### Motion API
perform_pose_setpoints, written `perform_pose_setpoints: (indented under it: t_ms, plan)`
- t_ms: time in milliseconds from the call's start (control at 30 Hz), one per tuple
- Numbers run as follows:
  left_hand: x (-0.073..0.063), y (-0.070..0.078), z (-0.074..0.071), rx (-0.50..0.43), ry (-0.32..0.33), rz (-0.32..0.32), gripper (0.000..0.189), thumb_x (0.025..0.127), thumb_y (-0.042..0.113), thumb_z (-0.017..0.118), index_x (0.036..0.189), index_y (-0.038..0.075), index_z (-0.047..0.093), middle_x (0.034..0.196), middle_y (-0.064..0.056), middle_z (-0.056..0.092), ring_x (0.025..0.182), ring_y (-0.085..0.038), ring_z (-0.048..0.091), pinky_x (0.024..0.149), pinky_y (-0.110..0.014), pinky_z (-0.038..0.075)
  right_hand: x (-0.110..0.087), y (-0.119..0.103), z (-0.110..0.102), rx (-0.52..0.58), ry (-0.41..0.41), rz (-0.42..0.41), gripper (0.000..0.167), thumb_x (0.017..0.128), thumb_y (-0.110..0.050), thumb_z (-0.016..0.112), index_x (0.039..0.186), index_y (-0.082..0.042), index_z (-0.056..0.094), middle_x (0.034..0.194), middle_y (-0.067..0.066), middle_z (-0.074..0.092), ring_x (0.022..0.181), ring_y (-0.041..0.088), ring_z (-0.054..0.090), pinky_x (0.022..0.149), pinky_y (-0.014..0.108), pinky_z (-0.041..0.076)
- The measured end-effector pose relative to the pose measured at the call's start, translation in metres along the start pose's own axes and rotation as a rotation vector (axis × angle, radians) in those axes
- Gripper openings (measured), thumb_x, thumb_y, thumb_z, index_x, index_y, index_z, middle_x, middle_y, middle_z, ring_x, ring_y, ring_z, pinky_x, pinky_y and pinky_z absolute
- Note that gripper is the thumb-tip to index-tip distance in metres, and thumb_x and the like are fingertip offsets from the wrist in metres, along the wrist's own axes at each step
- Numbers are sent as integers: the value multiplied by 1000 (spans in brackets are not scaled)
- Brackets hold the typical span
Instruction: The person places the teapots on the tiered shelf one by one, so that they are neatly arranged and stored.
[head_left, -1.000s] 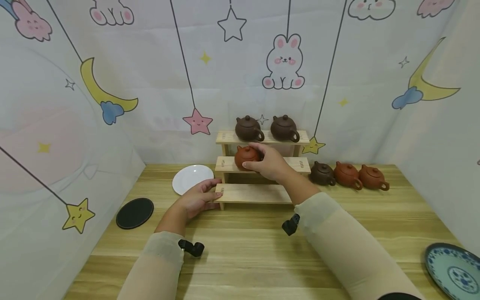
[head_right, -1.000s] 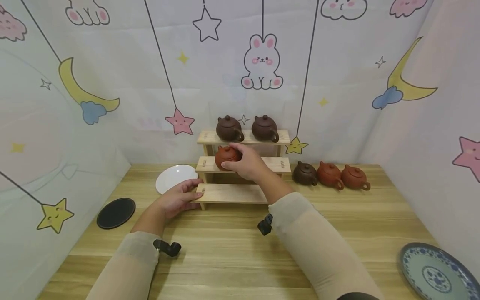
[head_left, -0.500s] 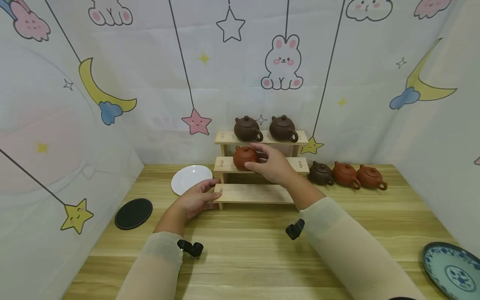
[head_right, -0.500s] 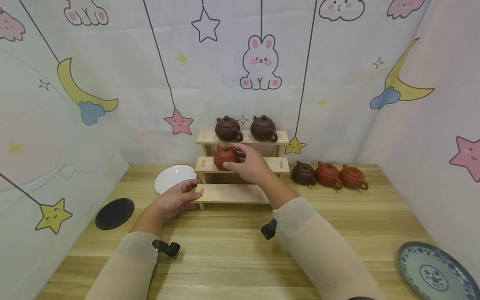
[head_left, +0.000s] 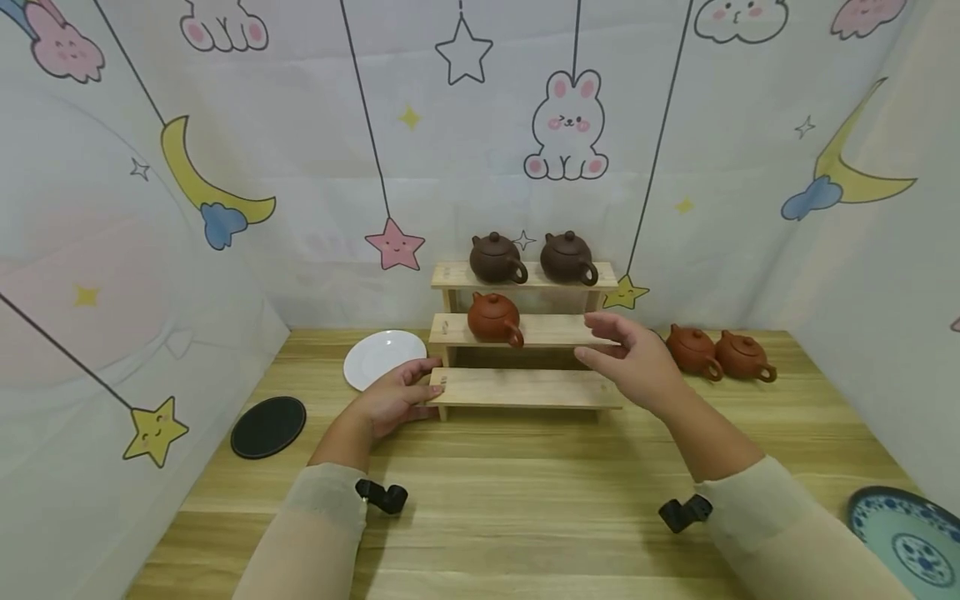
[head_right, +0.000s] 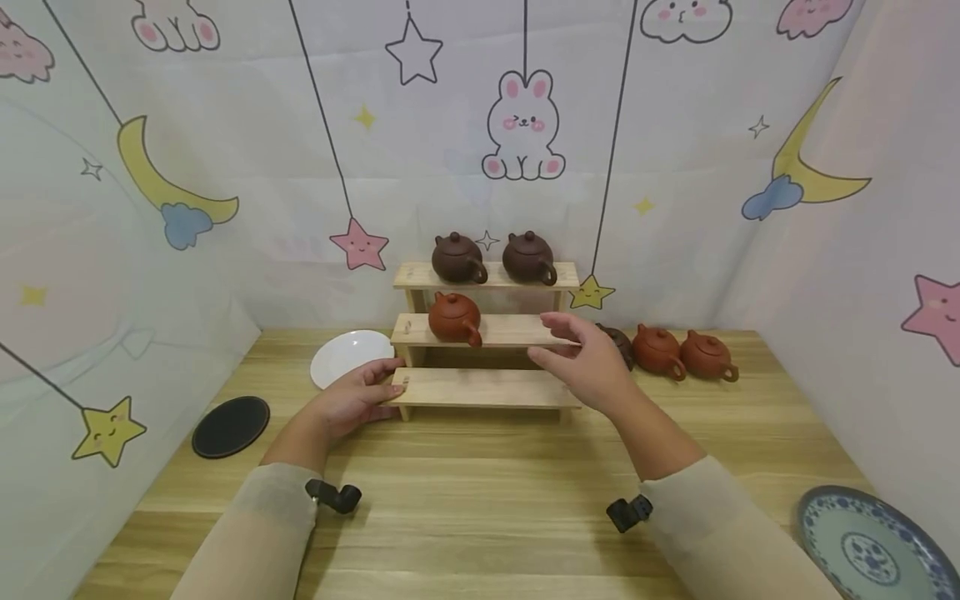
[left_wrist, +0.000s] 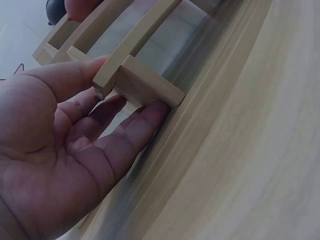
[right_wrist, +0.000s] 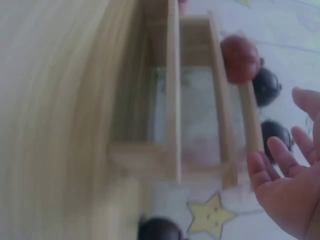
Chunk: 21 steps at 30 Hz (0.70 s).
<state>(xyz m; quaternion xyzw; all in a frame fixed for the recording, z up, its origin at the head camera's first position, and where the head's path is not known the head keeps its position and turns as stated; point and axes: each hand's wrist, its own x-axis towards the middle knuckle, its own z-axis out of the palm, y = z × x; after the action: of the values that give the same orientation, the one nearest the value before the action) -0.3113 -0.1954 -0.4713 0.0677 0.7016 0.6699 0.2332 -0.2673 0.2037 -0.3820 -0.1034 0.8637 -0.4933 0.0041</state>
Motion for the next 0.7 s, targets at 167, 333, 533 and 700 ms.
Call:
perform_pose_setpoints:
  t_ms: [167,333,533,700]
  plan:
    - [0,0,-2,-3,5,-4,69,107,8,64,167,7,31,171,-19,35,136,-28,58,112,-53,57,-24,28,-29,-57,93,0,72,100,-53,72,159,-17,51,157,11,57,136,34,60,90,11,54]
    - [-2,1,-3,1,2,-2,69,107,8,63,168,7,30,172,-19,34,136,-27,59,113,-54,56,-39,55,-57,-136,179,25,69,102,-50,71,157,-14,52,155,17,57,127,21,62,83,5,50]
    - [-2,1,-1,-3,1,0,68,107,8,63,167,7,31,171,-20,34,134,-26,60,112,-54,56,-47,90,-96,-135,277,67,68,103,-47,70,156,-9,51,134,-11,63,108,-16,52,81,4,49]
    - [-4,3,1,3,-1,2,67,108,7,62,167,6,30,171,-21,35,134,-26,60,114,-55,55,-45,116,-127,-130,318,152,74,103,-52,68,159,-9,46,120,-33,52,120,2,60,76,4,48]
